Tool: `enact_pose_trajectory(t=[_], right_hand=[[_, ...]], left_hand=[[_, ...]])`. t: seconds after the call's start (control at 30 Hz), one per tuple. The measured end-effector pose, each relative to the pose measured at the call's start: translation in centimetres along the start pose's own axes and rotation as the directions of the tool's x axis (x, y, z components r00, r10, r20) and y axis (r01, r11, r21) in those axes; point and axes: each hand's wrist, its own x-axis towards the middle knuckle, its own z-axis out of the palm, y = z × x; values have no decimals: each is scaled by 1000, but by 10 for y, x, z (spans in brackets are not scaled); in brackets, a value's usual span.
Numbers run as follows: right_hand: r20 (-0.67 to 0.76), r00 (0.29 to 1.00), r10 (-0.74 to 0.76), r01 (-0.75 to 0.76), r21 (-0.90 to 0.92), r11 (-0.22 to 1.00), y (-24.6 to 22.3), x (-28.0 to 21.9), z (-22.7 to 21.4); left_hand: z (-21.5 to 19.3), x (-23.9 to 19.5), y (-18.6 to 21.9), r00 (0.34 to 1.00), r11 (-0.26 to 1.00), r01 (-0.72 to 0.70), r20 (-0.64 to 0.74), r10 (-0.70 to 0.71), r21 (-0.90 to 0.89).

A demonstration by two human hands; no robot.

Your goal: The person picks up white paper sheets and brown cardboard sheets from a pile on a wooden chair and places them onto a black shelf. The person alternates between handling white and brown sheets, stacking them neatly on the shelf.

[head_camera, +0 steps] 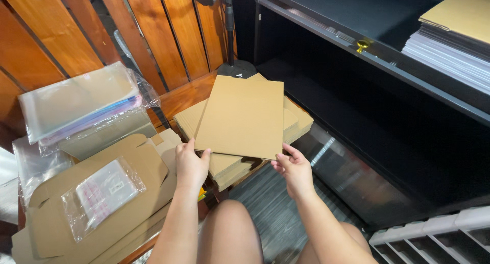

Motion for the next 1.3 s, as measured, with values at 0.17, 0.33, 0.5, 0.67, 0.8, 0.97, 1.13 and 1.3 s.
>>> enact_pose_trajectory(t=[0.17,0.33,0.5,0.67,0.8,0.97,1.13,1.3], right_hand=[[1,1000,-15,15,3,1000,2,9,-8],[7,1000,-19,19,-11,1000,-5,9,-10],[3,1000,-11,11,-23,1000,-17,0,-4],[22,1000,-19,19,2,1000,-17,1,-8],[20,999,-43,43,23,999,-12,4,-11],[73,995,-69,67,30,997,-13,4,-13],[102,990,-96,98,-15,995,-9,12,-22],[105,986,-133,136,-24,990,-9,20,-25]], left_hand=[[1,-5,4,999,1000,-23,-28,23,-8],[0,-10,10,997,990,-51,-72,42,-133],[13,-4,-2,984,951,-122,-158,79,-285],[-13,-21,33,997,850,71,31,-64,-521],[-12,-22,33,987,795,133,154,-51,-592],[-28,-39,54,967,768,223,236,-96,-600],[-25,-37,54,961,765,234,261,-90,-600],[-22,-39,56,965,749,233,246,-96,-620]])
